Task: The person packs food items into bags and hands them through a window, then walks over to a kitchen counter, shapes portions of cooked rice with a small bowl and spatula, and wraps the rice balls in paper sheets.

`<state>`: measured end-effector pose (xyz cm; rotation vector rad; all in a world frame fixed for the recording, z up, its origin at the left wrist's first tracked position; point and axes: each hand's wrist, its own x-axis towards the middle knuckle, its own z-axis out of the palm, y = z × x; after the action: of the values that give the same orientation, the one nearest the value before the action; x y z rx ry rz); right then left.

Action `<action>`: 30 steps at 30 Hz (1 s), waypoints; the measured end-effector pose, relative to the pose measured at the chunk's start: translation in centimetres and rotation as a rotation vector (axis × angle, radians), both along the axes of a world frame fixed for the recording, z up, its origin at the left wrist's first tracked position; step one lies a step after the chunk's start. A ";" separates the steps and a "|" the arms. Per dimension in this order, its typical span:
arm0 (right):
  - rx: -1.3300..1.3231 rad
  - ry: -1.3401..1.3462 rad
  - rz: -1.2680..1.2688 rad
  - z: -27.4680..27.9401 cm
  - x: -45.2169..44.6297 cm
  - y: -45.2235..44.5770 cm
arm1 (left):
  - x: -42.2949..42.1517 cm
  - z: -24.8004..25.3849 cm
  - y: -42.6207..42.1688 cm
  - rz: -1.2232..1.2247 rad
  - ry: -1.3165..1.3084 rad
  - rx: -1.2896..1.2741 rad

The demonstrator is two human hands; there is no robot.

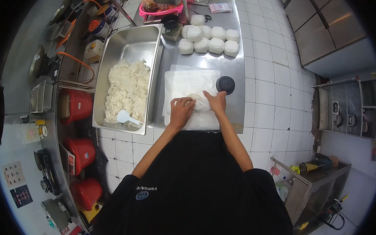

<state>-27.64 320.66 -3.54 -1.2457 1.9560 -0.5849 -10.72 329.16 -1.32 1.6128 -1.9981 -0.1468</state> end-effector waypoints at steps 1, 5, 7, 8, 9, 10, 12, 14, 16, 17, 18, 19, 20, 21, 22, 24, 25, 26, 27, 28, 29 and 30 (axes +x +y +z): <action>0.025 -0.014 -0.038 0.0 -0.3 0.3 | -0.1 -0.1 0.0 0.008 0.001 -0.003; 0.115 -0.066 -0.105 -2.0 -0.8 1.4 | -0.1 -0.2 0.4 0.001 0.004 -0.002; 0.189 -0.117 0.014 -3.5 -1.4 0.9 | 0.0 -0.2 0.4 -0.002 0.006 0.000; 0.260 -0.167 0.130 -4.1 -1.7 0.7 | 0.0 -0.2 0.5 -0.001 0.002 -0.001; 0.256 -0.167 0.127 -3.5 -1.7 0.6 | -0.1 -0.3 0.5 0.000 -0.002 -0.004; 0.142 -0.131 0.237 -2.4 -1.6 0.7 | -0.1 -0.3 0.5 -0.003 -0.004 -0.009; 0.025 -0.094 0.345 -2.0 -1.2 0.6 | -0.1 -0.3 0.5 0.008 -0.003 0.001; -0.221 -0.386 0.257 -3.9 -1.0 0.3 | -0.1 -0.2 0.3 -0.005 -0.008 0.001; -0.228 -0.355 0.245 -3.6 -0.3 -0.7 | 0.0 0.0 0.2 -0.016 -0.012 0.005; -0.236 -0.325 0.234 -3.4 0.1 -1.3 | 0.1 0.0 0.1 -0.034 -0.012 0.019; -0.235 -0.325 0.231 -2.0 0.2 -2.0 | 0.2 0.1 0.0 -0.052 -0.012 0.034; -0.109 -0.263 0.370 0.4 0.2 -2.7 | 0.3 0.0 -0.1 -0.056 -0.011 0.035; 0.020 -0.200 0.507 1.7 0.2 -3.0 | 0.5 0.0 -0.2 -0.079 -0.015 0.052; 0.019 -0.202 0.507 1.5 -0.1 -3.1 | 0.8 -0.1 -0.5 -0.099 -0.021 0.068; -0.120 -0.122 0.575 1.4 -0.6 -3.3 | 1.0 -0.1 -0.8 -0.095 -0.024 0.065; -0.345 -0.046 0.623 1.2 -1.5 -3.1 | 1.3 0.2 -1.4 -0.056 0.044 0.099; -0.339 -0.046 0.631 1.1 -2.2 -2.6 | 1.3 0.6 -1.6 -0.048 0.048 0.103; -0.357 -0.151 0.639 1.0 -3.0 -2.1 | 1.3 0.9 -1.9 -0.002 0.033 0.063; -0.376 -0.256 0.645 1.5 -3.5 -1.7 | 1.3 1.7 -2.4 0.044 0.017 0.022; -0.373 -0.255 0.648 1.9 -3.9 -1.3 | 1.4 2.3 -2.9 0.067 0.026 -0.019; -0.383 -0.226 0.689 2.3 -4.2 -0.9 | 1.4 2.9 -3.4 0.067 0.027 -0.018; -0.393 -0.197 0.726 2.3 -4.5 -0.8 | 1.3 3.8 -4.0 0.053 -0.046 -0.037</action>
<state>-32.09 319.89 -1.23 -1.9225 1.1271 -0.6840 -9.41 325.19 2.49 1.6576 -1.9792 -0.0522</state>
